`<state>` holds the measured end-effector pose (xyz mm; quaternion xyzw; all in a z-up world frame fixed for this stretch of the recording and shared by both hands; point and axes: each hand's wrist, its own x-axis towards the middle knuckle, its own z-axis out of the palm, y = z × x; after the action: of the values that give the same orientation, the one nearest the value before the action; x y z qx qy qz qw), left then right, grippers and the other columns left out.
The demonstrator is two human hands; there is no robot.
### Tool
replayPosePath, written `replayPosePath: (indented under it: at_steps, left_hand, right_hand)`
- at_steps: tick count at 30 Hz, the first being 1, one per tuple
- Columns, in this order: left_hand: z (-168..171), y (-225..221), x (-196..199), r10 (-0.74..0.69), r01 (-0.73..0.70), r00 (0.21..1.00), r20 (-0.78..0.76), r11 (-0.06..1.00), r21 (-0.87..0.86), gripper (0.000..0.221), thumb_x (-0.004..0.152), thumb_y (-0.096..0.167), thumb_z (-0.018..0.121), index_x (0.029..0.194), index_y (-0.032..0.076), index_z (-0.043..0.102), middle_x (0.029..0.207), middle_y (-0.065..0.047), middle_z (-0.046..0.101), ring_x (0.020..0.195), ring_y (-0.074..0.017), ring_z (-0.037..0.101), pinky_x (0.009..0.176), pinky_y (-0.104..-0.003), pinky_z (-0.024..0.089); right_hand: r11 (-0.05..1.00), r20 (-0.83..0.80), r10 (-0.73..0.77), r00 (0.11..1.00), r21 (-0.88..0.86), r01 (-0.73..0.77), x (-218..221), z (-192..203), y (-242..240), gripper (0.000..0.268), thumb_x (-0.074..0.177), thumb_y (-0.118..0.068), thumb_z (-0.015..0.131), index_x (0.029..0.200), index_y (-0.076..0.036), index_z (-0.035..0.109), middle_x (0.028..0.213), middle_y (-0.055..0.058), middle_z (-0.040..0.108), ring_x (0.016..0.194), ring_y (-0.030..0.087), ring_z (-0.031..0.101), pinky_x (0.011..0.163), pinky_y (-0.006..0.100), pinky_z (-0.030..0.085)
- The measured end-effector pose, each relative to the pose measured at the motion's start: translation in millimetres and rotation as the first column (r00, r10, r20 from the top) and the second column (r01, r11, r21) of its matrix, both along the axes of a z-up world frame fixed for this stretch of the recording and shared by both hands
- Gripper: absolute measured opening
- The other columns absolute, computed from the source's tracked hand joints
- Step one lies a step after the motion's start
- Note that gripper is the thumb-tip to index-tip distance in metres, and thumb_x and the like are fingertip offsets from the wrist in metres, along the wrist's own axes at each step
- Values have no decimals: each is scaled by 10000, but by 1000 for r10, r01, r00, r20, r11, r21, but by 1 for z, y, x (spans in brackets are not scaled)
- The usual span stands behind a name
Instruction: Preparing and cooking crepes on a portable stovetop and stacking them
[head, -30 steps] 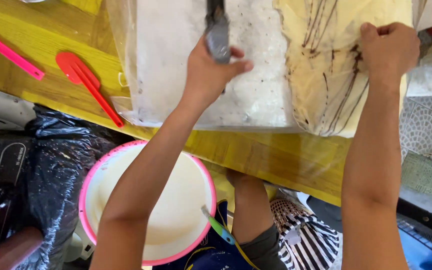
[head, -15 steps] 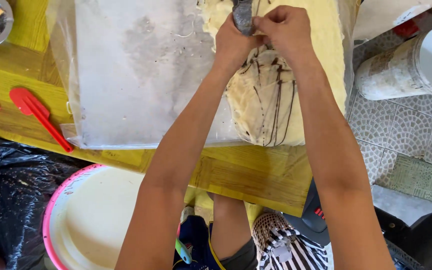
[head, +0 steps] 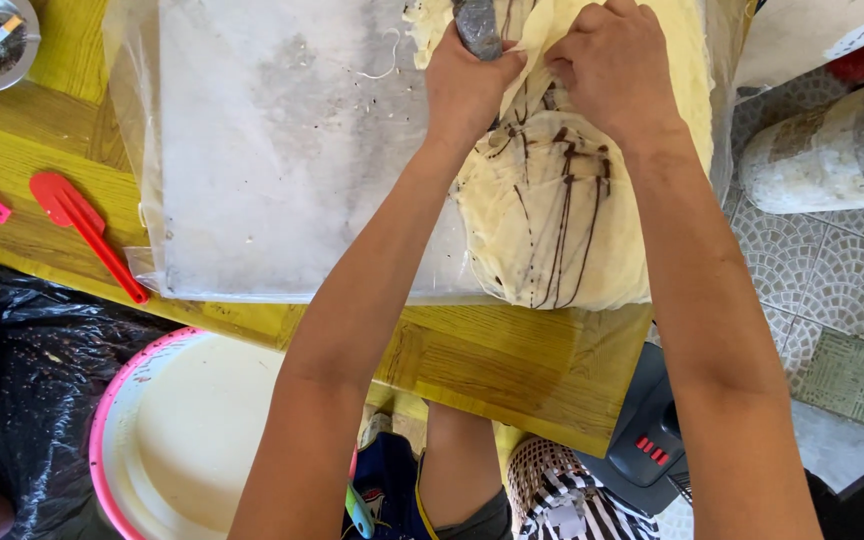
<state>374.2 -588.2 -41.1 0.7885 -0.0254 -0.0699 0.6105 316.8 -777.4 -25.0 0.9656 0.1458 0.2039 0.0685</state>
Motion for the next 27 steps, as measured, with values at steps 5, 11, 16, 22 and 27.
replayPosePath:
  at_steps: [5, 11, 16, 22, 27]
  left_hand:
    - [11, -10, -13, -67, 65, 996, -67, 998, -23, 379, 732, 172, 794, 1074, 63, 670, 905, 1, 817, 794, -145, 786, 754, -281, 621]
    - [6, -26, -30, -147, 148, 985, -87, 989, 10, 408, 696, 182, 726, 1080, 56, 672, 954, -7, 824, 846, -187, 777, 782, -291, 606]
    - [19, -27, -49, -186, 193, 980, -65, 971, 144, 362, 682, 203, 696, 1003, 39, 666, 804, -87, 748, 703, -251, 705, 681, -324, 573]
    - [28, -25, -66, -31, 23, 987, -155, 998, -51, 390, 769, 223, 699, 1126, 68, 699, 940, -63, 761, 789, -187, 711, 732, -287, 564]
    - [38, -20, -62, 30, -90, 941, -338, 982, -165, 468, 740, 179, 711, 1174, 7, 677, 1073, -57, 779, 807, -147, 699, 746, -263, 564]
  right_hand:
    - [1000, -32, 4, 999, 29, -3, -14, 13, -8, 58, 993, -275, 781, 1039, -253, 809, 1090, -69, 679, 1068, 158, 594, 965, 315, 462]
    - [974, -51, 5, 999, 226, 7, -48, 9, -31, 51, 972, -240, 849, 1022, -238, 859, 1182, -57, 733, 1127, 190, 577, 1012, 328, 467]
    - [594, -152, -176, 973, 772, 228, -28, -4, -27, 59, 1034, -108, 820, 1069, -65, 840, 1090, 82, 808, 865, 139, 558, 697, 282, 436]
    - [506, -105, -276, 955, 829, 237, 33, -31, -14, 101, 838, -36, 726, 893, -40, 811, 817, 8, 806, 662, 134, 718, 620, 274, 570]
    - [698, -205, -205, 957, 655, 290, 36, -9, 19, 152, 879, -240, 864, 936, -100, 863, 716, 6, 735, 548, 139, 618, 547, 293, 505]
